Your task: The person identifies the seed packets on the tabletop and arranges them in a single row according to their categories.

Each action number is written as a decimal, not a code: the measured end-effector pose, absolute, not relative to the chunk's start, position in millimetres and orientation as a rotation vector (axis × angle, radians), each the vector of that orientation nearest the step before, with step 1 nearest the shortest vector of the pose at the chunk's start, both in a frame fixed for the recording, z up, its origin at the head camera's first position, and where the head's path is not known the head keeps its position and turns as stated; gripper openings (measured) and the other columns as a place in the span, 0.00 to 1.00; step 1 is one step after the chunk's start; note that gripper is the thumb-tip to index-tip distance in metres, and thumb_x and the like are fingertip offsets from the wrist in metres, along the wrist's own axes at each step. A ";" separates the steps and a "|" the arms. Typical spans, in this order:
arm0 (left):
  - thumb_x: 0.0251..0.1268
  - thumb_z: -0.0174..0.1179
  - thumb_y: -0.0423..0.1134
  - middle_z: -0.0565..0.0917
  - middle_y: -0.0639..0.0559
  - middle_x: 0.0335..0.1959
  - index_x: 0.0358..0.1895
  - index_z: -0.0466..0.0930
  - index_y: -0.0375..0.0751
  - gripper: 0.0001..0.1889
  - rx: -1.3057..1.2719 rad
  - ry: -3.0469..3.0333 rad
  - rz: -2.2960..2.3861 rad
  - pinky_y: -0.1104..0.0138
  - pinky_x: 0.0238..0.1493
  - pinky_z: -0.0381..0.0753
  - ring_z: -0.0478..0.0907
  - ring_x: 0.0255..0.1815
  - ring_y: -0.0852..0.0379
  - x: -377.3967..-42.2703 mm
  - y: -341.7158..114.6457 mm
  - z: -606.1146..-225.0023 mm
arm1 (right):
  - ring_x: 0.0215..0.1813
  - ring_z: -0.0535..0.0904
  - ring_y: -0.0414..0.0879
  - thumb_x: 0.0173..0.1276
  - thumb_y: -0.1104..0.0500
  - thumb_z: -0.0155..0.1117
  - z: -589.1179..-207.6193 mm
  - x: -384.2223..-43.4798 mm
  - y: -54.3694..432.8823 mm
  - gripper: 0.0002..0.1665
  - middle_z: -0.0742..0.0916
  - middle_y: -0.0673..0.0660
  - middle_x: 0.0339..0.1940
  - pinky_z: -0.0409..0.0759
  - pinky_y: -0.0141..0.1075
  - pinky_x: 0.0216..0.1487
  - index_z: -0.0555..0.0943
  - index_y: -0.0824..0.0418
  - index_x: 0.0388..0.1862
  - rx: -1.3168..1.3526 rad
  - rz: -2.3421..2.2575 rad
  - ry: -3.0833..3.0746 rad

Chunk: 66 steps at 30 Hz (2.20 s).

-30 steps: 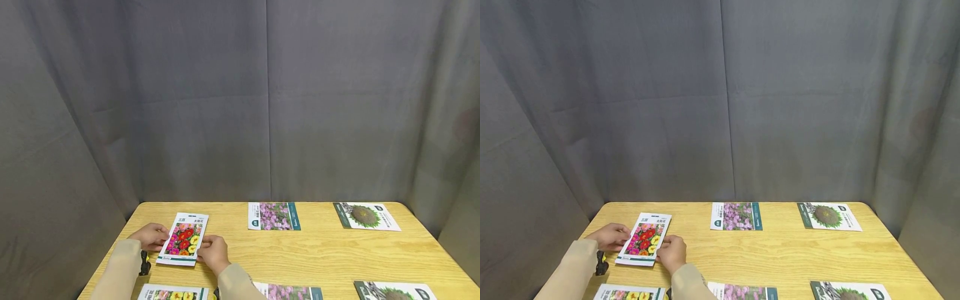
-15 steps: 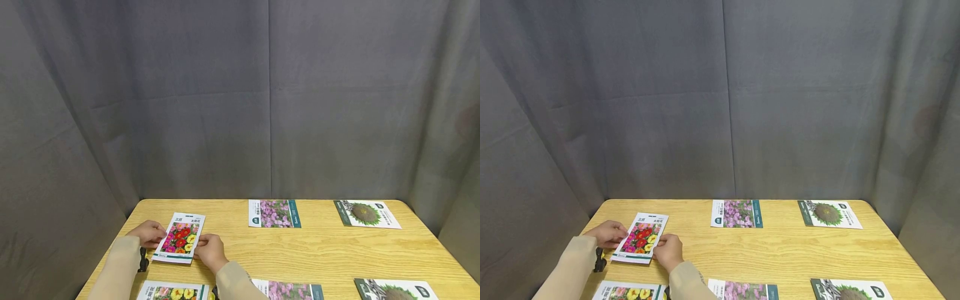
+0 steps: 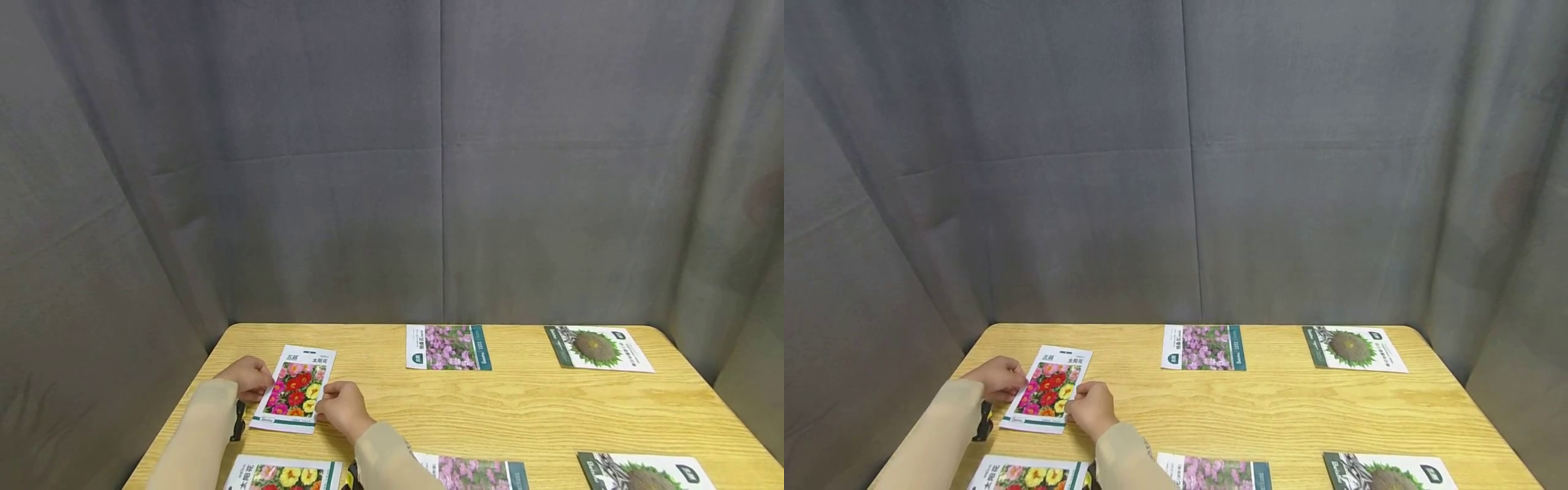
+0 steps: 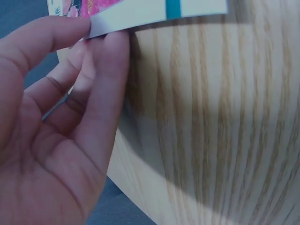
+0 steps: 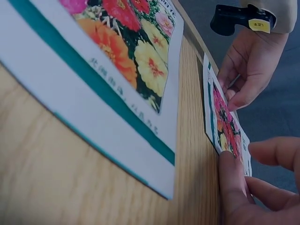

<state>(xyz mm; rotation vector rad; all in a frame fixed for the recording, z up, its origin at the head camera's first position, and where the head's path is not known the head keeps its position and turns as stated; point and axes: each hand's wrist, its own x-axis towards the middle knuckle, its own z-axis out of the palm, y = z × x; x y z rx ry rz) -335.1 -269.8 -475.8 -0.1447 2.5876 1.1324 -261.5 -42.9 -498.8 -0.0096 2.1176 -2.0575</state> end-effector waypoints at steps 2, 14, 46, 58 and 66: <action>0.59 0.63 0.29 0.75 0.46 0.25 0.29 0.78 0.33 0.04 -0.137 2.598 1.107 0.71 0.25 0.78 0.72 0.24 0.56 -336.4 -268.8 -474.7 | 0.39 0.86 0.53 0.64 0.74 0.63 -498.3 -262.7 -42.0 0.25 0.80 0.60 0.41 0.87 0.40 0.43 0.73 0.82 0.60 -0.017 -2.062 2.100; 0.56 0.62 0.29 0.75 0.46 0.24 0.28 0.76 0.34 0.04 -0.171 2.628 1.028 0.70 0.24 0.78 0.73 0.22 0.56 -340.8 -261.2 -470.3 | 0.47 0.84 0.54 0.70 0.72 0.58 -494.3 -265.7 -37.4 0.26 0.79 0.63 0.47 0.86 0.42 0.47 0.69 0.83 0.65 -0.096 -1.972 2.123; 0.69 0.61 0.39 0.69 0.48 0.23 0.28 0.68 0.38 0.14 -0.141 2.723 0.907 0.70 0.21 0.67 0.64 0.21 0.58 -339.7 -253.5 -483.7 | 0.31 0.65 0.43 0.63 0.73 0.56 -496.7 -261.6 -31.0 0.35 0.74 0.60 0.48 0.65 0.31 0.31 0.64 0.82 0.70 -0.217 -1.866 2.158; 0.72 0.58 0.44 0.76 0.39 0.34 0.47 0.72 0.20 0.23 -0.073 2.851 0.698 0.62 0.33 0.75 0.74 0.34 0.48 -330.5 -249.4 -480.0 | 0.45 0.63 0.49 0.62 0.68 0.61 -496.1 -246.6 -43.5 0.37 0.67 0.59 0.44 0.64 0.40 0.45 0.64 0.78 0.70 -0.225 -1.778 2.221; 0.72 0.51 0.39 0.75 0.39 0.32 0.41 0.72 0.25 0.15 -0.082 2.871 0.801 0.60 0.34 0.73 0.72 0.34 0.47 -321.6 -252.7 -482.3 | 0.53 0.72 0.56 0.64 0.64 0.62 -483.5 -238.5 -33.7 0.33 0.75 0.63 0.54 0.75 0.51 0.58 0.70 0.74 0.67 -0.188 -1.712 2.185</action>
